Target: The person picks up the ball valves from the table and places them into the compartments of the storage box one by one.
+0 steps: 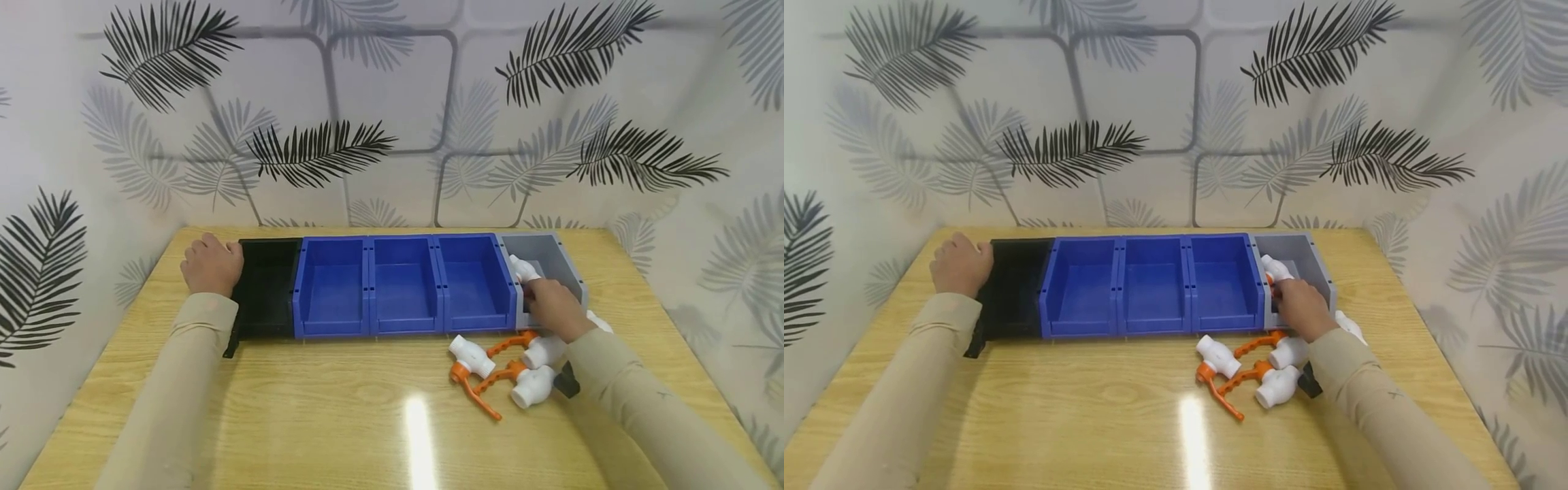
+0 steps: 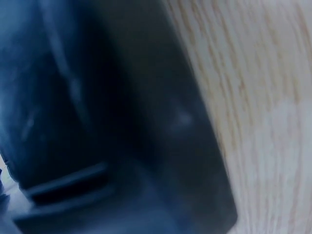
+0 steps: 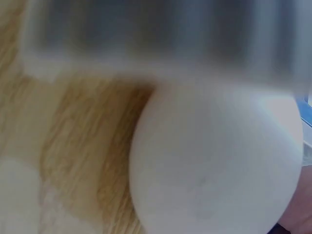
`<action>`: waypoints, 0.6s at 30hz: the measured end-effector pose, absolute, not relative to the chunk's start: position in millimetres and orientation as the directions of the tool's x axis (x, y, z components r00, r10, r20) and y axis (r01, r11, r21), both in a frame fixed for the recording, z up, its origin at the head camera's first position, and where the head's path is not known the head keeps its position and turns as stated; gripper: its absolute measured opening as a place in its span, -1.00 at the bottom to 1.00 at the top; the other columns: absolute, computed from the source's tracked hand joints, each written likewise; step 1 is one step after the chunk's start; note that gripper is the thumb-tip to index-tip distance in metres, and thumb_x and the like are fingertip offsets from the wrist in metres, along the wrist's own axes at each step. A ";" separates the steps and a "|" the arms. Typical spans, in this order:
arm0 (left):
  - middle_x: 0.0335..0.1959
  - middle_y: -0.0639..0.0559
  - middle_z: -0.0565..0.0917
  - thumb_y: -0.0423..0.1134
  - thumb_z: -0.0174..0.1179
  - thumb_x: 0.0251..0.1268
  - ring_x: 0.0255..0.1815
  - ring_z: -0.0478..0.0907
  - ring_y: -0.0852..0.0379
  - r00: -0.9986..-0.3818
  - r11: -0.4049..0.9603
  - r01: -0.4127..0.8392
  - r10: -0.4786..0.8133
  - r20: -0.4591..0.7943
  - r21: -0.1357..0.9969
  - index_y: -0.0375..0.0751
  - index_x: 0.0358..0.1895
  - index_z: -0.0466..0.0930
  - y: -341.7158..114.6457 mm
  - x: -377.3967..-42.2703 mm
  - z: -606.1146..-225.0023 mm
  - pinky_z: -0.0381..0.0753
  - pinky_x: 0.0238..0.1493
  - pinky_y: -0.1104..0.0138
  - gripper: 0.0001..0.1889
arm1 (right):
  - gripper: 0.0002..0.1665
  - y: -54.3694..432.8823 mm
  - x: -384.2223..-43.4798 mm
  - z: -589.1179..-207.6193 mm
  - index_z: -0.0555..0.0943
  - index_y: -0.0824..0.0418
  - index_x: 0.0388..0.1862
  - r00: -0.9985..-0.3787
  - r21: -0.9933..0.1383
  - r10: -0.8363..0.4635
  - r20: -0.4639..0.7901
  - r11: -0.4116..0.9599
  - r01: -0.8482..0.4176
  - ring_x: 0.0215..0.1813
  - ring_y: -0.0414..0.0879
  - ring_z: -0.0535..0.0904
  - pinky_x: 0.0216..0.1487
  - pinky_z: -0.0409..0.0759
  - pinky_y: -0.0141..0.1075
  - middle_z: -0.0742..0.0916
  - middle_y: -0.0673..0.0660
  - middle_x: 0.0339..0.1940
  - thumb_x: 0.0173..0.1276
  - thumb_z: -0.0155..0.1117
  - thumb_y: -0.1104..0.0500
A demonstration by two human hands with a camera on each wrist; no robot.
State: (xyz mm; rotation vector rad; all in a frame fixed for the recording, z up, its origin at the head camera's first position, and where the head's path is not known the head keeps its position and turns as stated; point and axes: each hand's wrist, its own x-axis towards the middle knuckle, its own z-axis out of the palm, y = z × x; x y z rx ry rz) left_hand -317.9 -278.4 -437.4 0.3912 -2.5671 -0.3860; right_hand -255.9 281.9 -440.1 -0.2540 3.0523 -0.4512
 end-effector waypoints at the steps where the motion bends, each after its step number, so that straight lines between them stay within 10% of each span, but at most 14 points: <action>1: -0.35 -0.49 0.46 -0.17 -0.18 0.26 -0.31 0.40 -0.42 -0.830 0.918 -0.199 -0.344 0.438 0.344 -0.59 -0.28 0.37 -278.2 -317.3 -436.8 0.36 -0.27 -0.18 -0.59 | -0.84 281.2 -256.4 -440.1 0.57 0.36 -0.25 -0.986 -0.290 -0.166 -0.025 0.945 -0.152 -0.39 0.05 0.51 -0.32 0.48 -0.02 0.65 0.20 -0.40 0.31 0.06 0.31; 18: -0.27 -0.54 0.45 -0.17 -0.22 0.27 -0.24 0.39 -0.45 -0.856 0.914 -0.211 -0.344 0.387 0.347 -0.64 -0.21 0.36 -275.2 -313.0 -429.5 0.34 -0.23 -0.21 -0.55 | -0.83 278.9 -260.1 -439.2 0.58 0.30 -0.40 -0.986 -0.285 -0.163 -0.021 0.947 -0.151 -0.44 0.03 0.47 -0.38 0.45 -0.07 0.62 0.16 -0.48 0.30 0.04 0.33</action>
